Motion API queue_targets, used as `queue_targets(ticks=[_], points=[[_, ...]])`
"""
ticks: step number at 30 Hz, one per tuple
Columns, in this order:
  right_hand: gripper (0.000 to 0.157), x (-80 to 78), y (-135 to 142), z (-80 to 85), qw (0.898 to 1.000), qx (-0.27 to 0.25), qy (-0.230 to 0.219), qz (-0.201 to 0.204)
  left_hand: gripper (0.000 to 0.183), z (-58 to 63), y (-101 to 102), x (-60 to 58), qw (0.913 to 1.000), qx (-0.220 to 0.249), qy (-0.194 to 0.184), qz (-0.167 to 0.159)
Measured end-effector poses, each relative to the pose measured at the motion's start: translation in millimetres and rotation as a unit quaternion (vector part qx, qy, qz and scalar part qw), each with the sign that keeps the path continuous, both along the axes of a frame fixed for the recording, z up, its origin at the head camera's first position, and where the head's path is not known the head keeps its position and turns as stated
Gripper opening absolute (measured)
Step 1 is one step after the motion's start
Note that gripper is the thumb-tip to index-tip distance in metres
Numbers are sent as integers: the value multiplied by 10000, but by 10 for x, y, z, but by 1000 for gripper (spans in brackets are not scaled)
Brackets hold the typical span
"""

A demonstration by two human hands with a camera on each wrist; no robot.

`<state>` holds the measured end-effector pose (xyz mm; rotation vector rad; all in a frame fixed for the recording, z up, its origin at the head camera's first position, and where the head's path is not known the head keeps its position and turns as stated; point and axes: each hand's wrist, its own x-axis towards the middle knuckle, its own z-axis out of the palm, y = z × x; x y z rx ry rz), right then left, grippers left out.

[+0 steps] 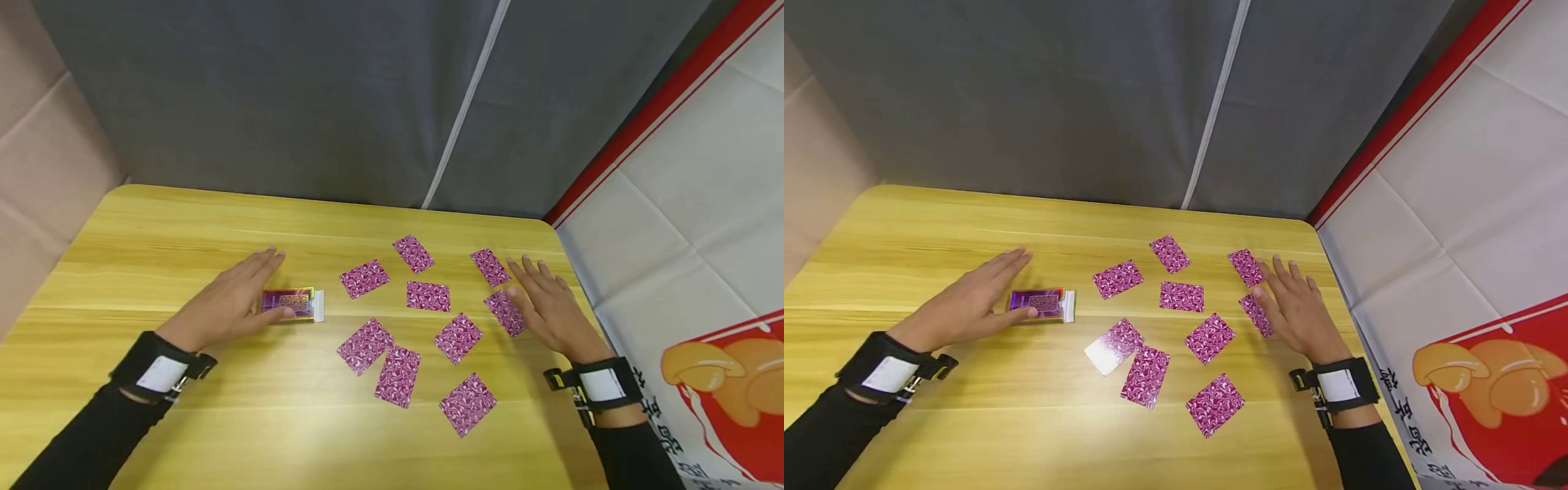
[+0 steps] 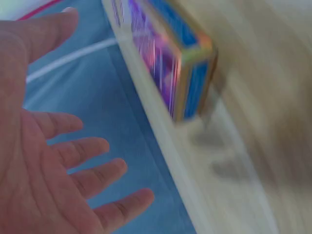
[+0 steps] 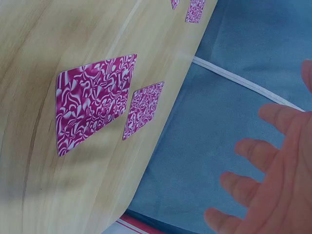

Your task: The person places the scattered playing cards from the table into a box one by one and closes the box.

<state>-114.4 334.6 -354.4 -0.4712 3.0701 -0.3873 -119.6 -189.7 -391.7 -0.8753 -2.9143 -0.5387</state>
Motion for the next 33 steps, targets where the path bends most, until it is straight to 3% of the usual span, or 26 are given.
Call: queue_targets(ticks=[6,14,23,33], points=[[59,6,6,-8,10000,-8,67,32,90,-161,215,11,9993,-169,-268,-220],[59,21,8,-26,10000,38,-7,3,83,-309,283,28,9991,-61,-312,-296],[58,1,-19,-79,10000,-13,-52,75,72,-321,294,-16,9984,84,-216,-522],[58,1,-188,-219,9992,233,-36,320,73,-237,297,1,9983,61,-438,-383]])
